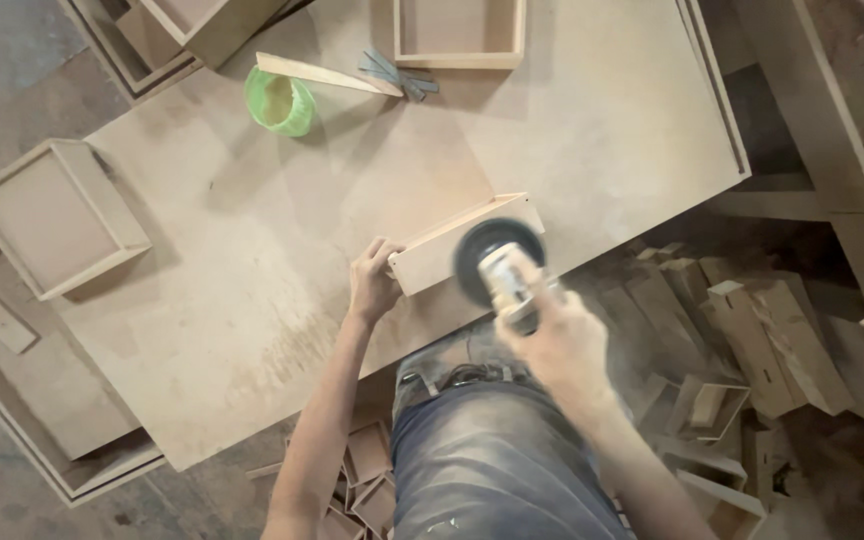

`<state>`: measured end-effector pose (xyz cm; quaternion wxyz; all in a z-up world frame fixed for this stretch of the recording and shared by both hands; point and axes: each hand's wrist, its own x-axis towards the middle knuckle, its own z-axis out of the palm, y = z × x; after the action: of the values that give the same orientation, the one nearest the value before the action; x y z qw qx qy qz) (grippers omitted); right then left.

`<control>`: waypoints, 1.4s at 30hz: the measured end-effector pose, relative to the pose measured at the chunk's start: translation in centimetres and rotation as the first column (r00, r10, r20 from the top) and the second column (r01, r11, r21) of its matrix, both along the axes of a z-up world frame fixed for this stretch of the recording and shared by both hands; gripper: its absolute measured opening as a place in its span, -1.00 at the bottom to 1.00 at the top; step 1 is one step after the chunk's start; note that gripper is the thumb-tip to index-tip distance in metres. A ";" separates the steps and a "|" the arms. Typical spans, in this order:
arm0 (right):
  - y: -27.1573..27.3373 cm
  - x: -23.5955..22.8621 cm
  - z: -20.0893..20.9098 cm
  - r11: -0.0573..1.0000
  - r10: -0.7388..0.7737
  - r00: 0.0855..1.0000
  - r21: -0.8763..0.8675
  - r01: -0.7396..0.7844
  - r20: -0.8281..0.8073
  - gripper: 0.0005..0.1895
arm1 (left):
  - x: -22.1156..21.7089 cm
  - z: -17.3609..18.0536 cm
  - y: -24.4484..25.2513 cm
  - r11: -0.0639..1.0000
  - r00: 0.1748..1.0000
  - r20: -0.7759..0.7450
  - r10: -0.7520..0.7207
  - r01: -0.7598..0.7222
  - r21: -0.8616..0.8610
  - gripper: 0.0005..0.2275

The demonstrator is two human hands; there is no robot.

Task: The person uses an orbital sander to smooth the surfaces and edges of small wooden boxes. They handle each box one at a time, sanding the exterior and interior, then place the finished box aside and pick up the next one.

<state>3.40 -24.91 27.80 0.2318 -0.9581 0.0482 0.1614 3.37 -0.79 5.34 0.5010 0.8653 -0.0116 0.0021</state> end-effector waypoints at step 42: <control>-7.0 0.9 1.7 0.967 -0.024 0.988 0.255 -0.017 0.154 -0.15 | -0.9 3.2 -1.0 0.985 0.999 -0.010 0.044 -0.045 -0.165 -0.51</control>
<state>4.33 -31.93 29.51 0.3566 -0.9298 0.0104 0.0904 2.47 -1.83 8.57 0.5711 0.8208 0.0097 0.0117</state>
